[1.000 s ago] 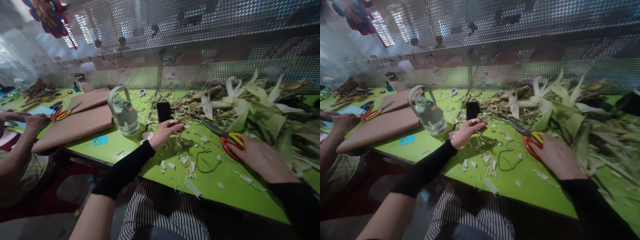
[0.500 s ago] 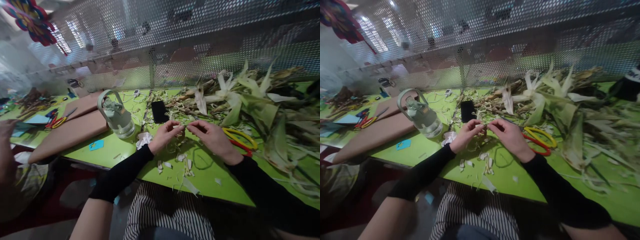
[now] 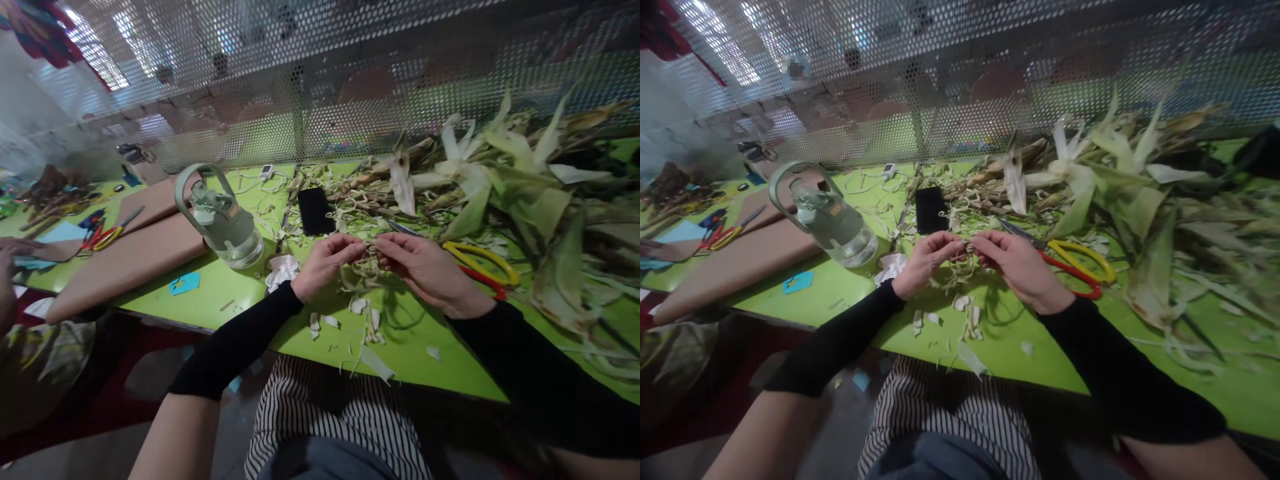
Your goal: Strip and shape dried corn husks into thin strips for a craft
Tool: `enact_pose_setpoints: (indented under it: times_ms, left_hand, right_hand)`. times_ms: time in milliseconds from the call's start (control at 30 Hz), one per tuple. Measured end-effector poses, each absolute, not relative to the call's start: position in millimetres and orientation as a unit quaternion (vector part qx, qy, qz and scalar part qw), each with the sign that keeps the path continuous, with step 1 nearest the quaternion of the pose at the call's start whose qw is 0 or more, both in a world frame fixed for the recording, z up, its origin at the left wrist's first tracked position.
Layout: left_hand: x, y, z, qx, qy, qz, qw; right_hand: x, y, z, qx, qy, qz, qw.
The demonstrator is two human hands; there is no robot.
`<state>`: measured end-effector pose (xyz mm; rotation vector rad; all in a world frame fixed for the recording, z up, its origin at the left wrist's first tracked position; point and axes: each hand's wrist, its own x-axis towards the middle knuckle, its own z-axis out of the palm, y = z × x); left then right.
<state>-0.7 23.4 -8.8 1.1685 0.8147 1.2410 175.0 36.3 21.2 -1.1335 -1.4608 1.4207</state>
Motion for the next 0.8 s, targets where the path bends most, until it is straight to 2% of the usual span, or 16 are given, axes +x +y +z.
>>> enact_pose_setpoints:
  times_ms: [133, 267, 333, 400, 567, 800]
  left_hand:
    - [-1.2, 16.8, -3.7, 0.584, 0.385, 0.529, 0.48]
    - [-3.7, 13.6, -5.2, 0.672, 0.444, 0.495, 0.326]
    - [-4.9, 15.7, -8.3, 0.69, 0.461, 0.479, 0.285]
    - [-5.8, 19.6, -10.2, 0.673, 0.476, 0.475, 0.308]
    - [-9.0, 27.1, -3.7, 0.527, 0.41, 0.504, 0.548]
    - [-7.8, 27.9, 0.5, 0.447, 0.419, 0.522, 0.594]
  right_hand:
    - [173.9, 35.6, 22.2, -0.412, -0.511, 0.653, 0.377]
    - [173.4, 36.5, 17.7, -0.411, -0.551, 0.604, 0.403]
    - [173.3, 38.7, 13.6, -0.424, -0.582, 0.566, 0.401]
    - [173.0, 41.4, 10.5, -0.437, -0.589, 0.549, 0.401]
    - [174.4, 46.0, 13.4, -0.453, -0.536, 0.571, 0.426]
    - [180.1, 48.3, 14.6, -0.459, -0.571, 0.545, 0.407]
